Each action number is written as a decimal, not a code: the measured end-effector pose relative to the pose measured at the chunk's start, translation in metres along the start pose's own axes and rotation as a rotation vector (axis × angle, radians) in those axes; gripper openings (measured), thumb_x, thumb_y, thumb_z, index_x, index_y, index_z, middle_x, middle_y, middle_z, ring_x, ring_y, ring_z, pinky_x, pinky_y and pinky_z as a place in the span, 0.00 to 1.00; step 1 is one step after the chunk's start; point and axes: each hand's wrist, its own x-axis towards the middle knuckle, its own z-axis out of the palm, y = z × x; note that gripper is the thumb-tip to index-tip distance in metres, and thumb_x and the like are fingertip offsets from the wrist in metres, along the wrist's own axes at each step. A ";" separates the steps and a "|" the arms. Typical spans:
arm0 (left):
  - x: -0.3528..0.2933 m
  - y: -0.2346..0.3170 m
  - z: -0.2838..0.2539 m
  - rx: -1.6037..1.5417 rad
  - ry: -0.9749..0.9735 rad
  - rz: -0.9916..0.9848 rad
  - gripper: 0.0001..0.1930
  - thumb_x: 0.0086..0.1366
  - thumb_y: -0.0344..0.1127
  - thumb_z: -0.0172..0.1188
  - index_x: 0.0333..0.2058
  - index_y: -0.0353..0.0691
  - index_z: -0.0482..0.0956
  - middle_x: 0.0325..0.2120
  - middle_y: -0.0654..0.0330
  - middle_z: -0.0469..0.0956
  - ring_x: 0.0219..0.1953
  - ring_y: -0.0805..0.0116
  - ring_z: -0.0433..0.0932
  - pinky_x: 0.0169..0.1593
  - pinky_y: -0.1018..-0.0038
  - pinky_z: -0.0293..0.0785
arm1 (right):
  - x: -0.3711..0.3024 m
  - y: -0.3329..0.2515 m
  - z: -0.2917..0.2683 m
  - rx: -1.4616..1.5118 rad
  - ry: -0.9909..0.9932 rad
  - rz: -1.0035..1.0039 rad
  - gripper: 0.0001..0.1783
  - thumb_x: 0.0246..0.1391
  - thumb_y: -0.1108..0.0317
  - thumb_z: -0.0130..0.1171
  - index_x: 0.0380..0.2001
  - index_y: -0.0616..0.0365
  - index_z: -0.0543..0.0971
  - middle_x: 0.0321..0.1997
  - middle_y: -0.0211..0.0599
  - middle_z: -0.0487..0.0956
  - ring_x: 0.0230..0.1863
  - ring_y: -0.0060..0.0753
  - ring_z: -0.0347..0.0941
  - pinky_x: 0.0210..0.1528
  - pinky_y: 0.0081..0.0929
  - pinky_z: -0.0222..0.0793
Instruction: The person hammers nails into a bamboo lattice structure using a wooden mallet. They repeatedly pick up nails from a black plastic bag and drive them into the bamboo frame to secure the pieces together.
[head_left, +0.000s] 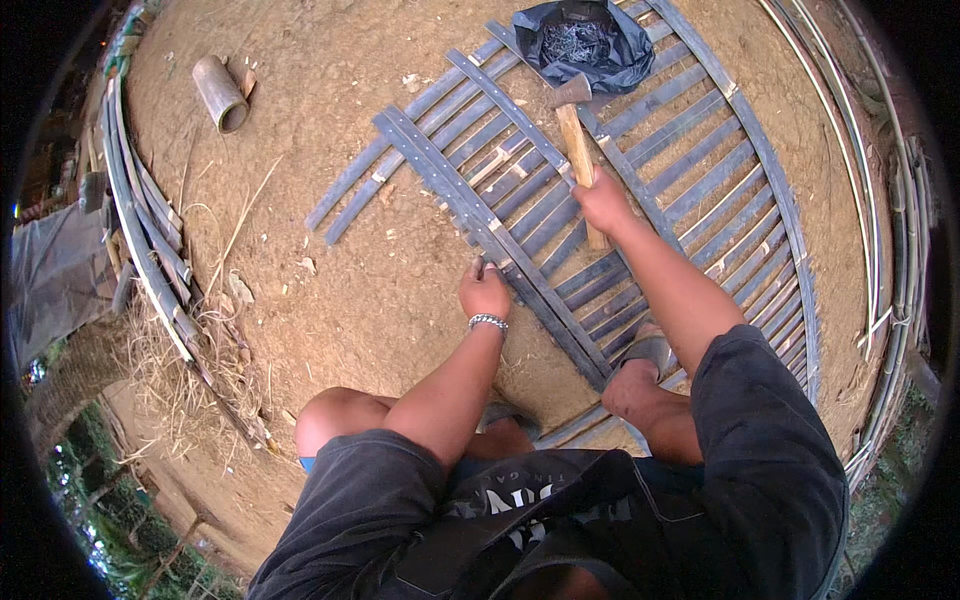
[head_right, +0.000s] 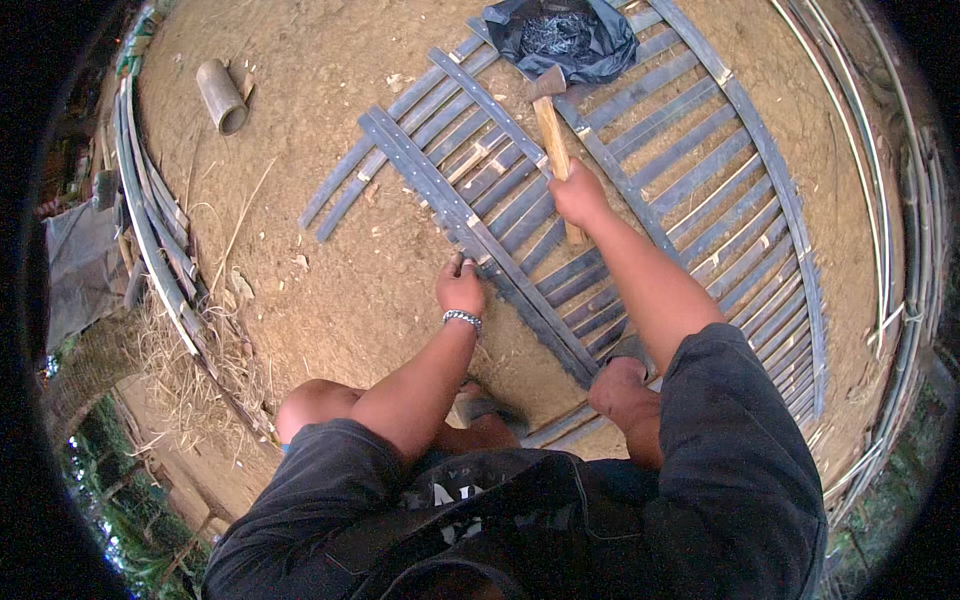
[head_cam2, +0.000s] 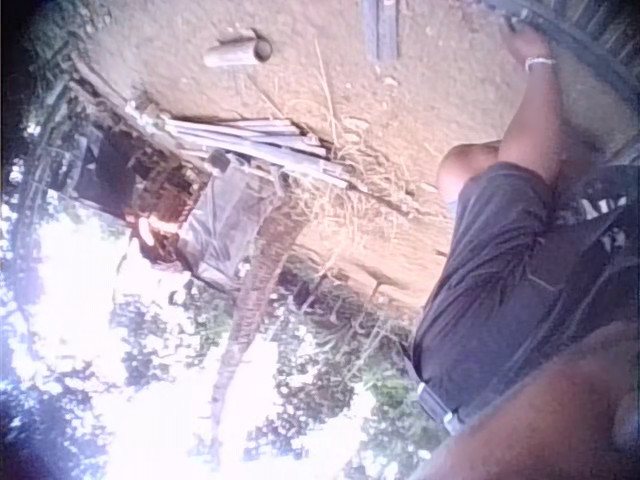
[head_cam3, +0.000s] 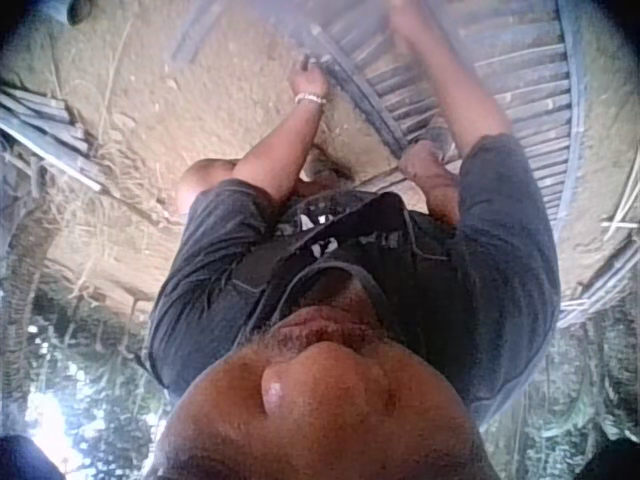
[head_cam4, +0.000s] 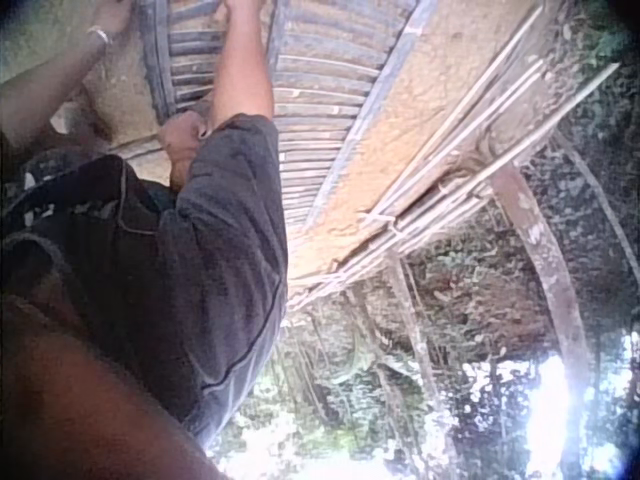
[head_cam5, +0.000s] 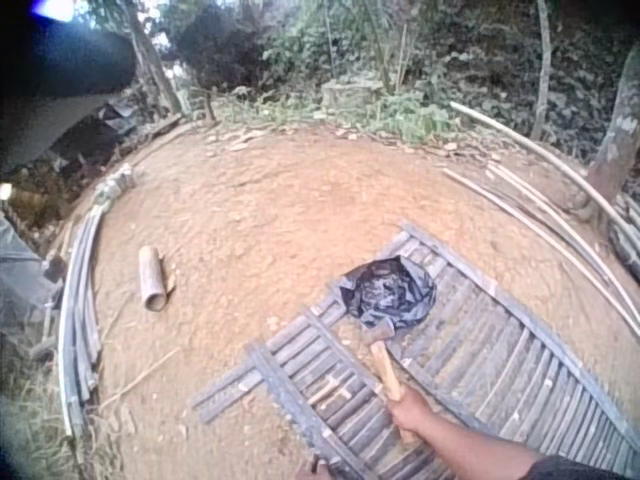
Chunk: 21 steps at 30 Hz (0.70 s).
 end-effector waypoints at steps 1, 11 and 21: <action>0.000 0.000 0.000 -0.019 -0.009 -0.001 0.20 0.68 0.33 0.59 0.55 0.27 0.78 0.48 0.45 0.83 0.50 0.59 0.82 0.56 0.68 0.74 | 0.000 0.000 0.000 -0.009 0.002 0.001 0.20 0.51 0.61 0.61 0.46 0.58 0.79 0.41 0.55 0.83 0.45 0.56 0.80 0.48 0.45 0.73; 0.006 -0.013 -0.002 -0.029 -0.045 0.119 0.20 0.69 0.30 0.55 0.56 0.23 0.75 0.53 0.42 0.80 0.54 0.56 0.81 0.59 0.68 0.73 | -0.008 -0.004 0.002 0.010 0.040 0.034 0.20 0.52 0.62 0.62 0.48 0.58 0.80 0.42 0.55 0.83 0.45 0.54 0.81 0.49 0.44 0.73; 0.006 -0.010 -0.003 -0.038 -0.076 0.090 0.20 0.68 0.28 0.56 0.57 0.25 0.75 0.52 0.43 0.80 0.54 0.56 0.80 0.59 0.68 0.72 | -0.008 -0.002 0.005 -0.013 0.037 0.053 0.21 0.52 0.62 0.62 0.48 0.60 0.78 0.43 0.57 0.82 0.46 0.57 0.80 0.49 0.45 0.73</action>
